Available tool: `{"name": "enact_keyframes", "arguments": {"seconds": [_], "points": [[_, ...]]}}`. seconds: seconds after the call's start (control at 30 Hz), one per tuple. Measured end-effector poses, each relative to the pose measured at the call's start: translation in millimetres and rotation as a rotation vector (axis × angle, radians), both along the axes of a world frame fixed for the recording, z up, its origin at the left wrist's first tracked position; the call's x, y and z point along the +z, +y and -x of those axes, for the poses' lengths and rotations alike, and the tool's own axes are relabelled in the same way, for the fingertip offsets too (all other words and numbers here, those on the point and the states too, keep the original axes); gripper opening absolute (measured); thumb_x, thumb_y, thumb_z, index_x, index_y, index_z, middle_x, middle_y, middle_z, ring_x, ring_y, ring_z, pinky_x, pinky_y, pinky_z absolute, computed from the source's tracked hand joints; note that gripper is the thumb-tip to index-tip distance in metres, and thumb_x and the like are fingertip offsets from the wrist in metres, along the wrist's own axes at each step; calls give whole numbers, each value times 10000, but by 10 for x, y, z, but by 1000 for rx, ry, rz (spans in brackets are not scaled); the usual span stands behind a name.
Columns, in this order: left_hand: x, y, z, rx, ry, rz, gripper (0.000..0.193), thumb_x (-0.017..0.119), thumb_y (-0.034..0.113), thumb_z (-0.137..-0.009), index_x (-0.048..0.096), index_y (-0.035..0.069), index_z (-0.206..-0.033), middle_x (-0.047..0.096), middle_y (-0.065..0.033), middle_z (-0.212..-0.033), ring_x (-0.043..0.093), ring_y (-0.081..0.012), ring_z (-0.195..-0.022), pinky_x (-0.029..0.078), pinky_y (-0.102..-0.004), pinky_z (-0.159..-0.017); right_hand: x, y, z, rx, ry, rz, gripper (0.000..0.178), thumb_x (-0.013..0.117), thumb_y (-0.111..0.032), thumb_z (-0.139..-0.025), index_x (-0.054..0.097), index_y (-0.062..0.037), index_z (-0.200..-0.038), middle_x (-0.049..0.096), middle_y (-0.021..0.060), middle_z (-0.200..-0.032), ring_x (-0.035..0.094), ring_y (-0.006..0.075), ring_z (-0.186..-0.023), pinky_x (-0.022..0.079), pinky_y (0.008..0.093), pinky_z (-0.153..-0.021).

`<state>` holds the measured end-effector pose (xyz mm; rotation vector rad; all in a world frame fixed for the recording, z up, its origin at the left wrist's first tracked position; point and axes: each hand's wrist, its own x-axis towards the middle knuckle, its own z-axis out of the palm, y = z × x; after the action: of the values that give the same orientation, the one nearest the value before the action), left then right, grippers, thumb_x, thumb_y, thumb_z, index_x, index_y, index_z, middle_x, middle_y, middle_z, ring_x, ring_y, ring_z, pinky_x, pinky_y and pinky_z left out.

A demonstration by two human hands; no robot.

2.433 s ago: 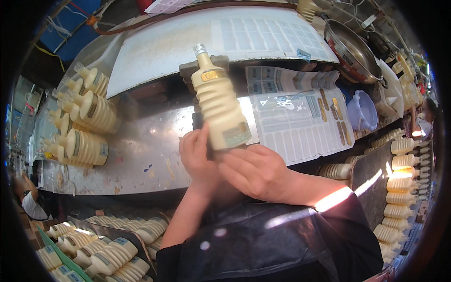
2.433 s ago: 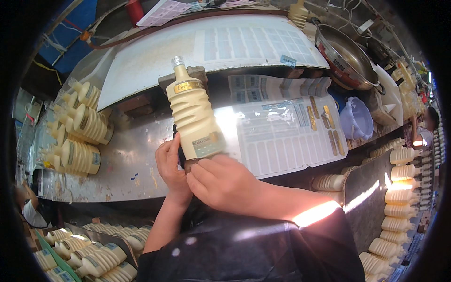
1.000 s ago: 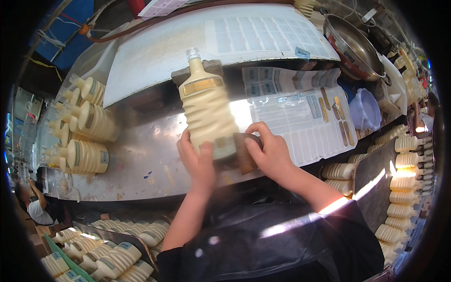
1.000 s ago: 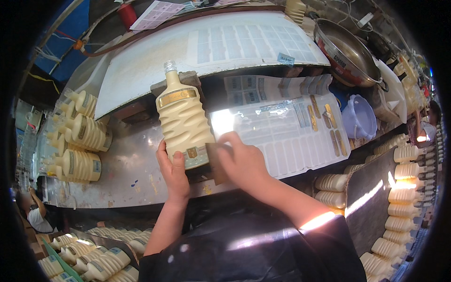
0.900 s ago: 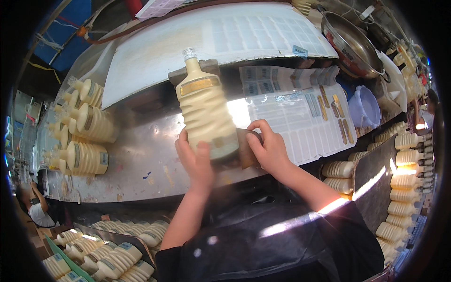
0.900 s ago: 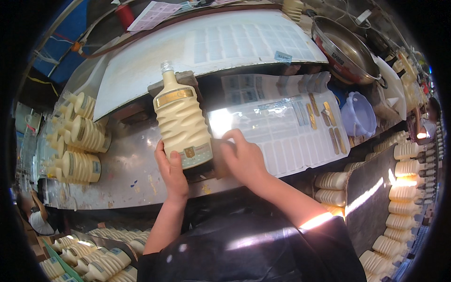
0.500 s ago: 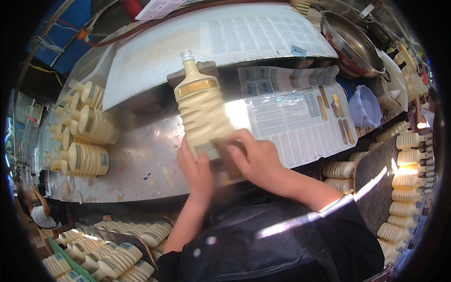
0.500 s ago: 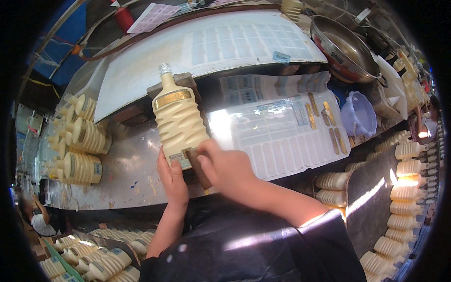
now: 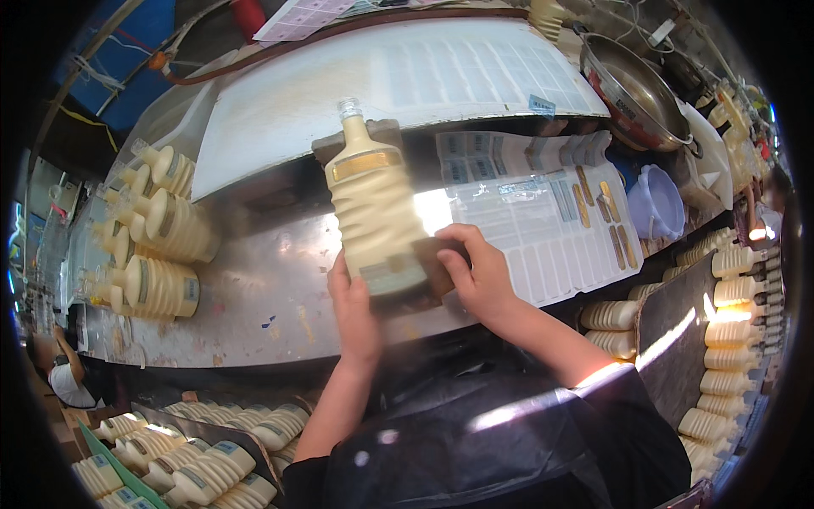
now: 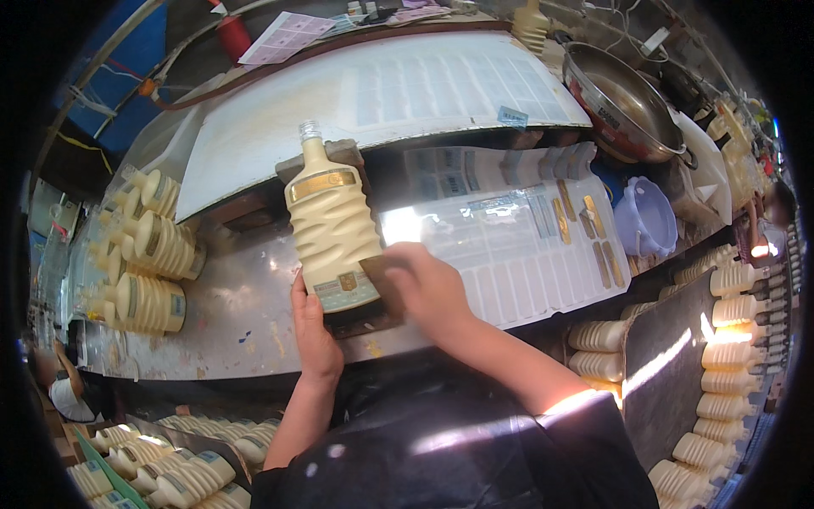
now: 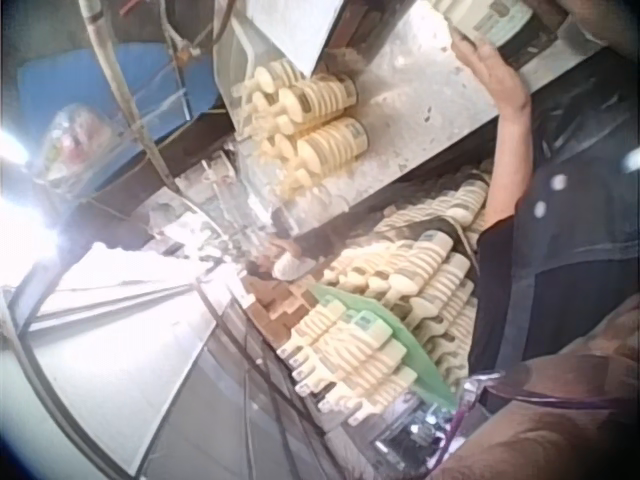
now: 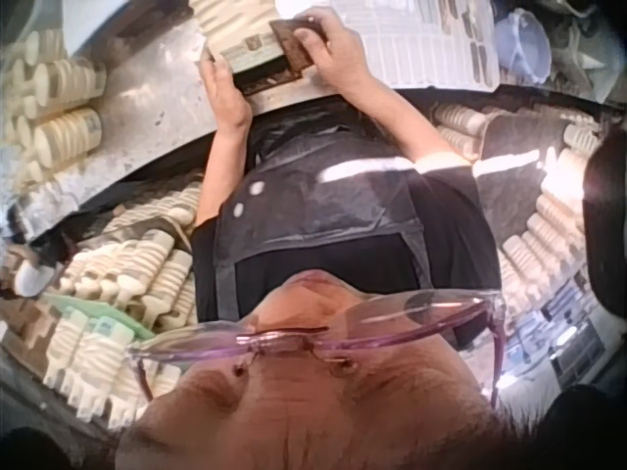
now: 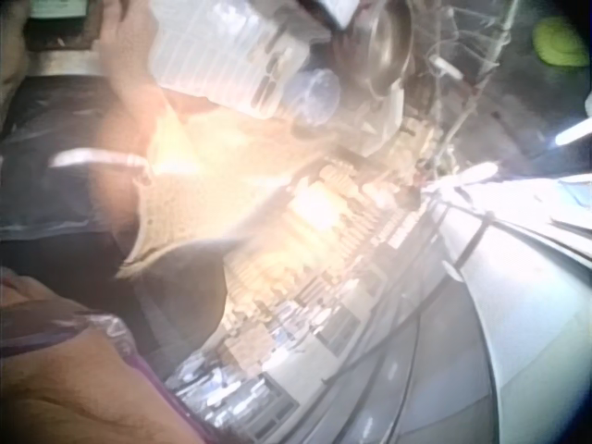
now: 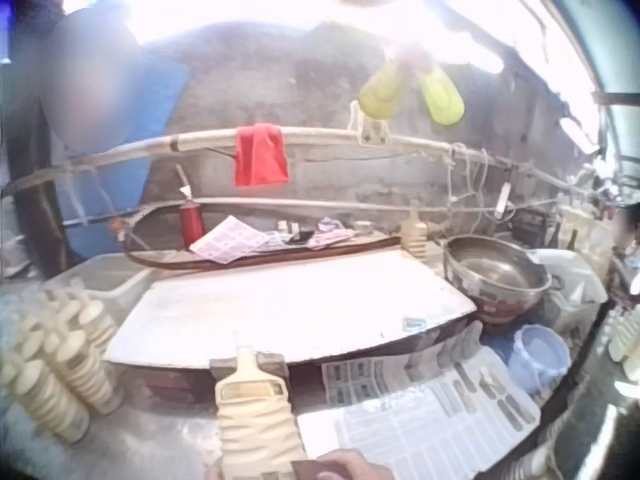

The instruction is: The person repeatedly picks up cream-colored plastic bottles, applies rectangular labels to their sides, and places them on a nearby tray. The person handles each bottle one at a time, rotating it to align the label before setting it down.

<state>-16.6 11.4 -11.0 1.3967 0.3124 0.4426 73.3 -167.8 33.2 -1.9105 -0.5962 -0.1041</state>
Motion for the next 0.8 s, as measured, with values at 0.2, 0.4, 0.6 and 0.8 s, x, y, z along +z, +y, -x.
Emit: {"name": "enact_keyframes", "arguments": {"seconds": [0.2, 0.4, 0.6, 0.8], "points": [[50, 12, 25, 20, 4, 96, 593, 526, 195, -1012, 341, -6, -1538, 424, -163, -1484, 419, -268, -1381, 314, -395, -1180, -86, 195, -187, -174, -65, -94, 227, 660, -21, -953, 625, -30, -1177, 712, 137, -1077, 705, 230, -925, 553, 330, -815], [-44, 127, 120, 19, 25, -648, 782, 744, 139, -785, 440, 18, -1495, 512, -192, -1366, 482, -360, -1279, 375, -441, -1119, -74, 8, 318, 101, -533, 22, 307, 776, 63, -772, 665, -45, -1037, 743, 138, -1076, 738, 256, -899, 582, 343, -784], [30, 161, 76, 174, -41, -836, 725, 806, 188, -696, 588, 14, -1366, 627, -146, -1154, 559, -354, -1122, 420, -458, -1005, 607, 182, 158, 146, -729, 282, 291, 721, 3, -779, 716, -58, -1064, 734, 94, -1047, 723, 256, -944, 543, 367, -787], [221, 72, 26, 267, -110, -952, 565, 732, 105, -786, 639, 9, -1336, 642, -128, -1043, 587, -316, -991, 457, -421, -903, 766, 330, 324, 469, -819, 348, 296, 683, -96, -771, 676, -17, -1057, 656, 80, -964, 651, 209, -859, 484, 345, -698]]}}
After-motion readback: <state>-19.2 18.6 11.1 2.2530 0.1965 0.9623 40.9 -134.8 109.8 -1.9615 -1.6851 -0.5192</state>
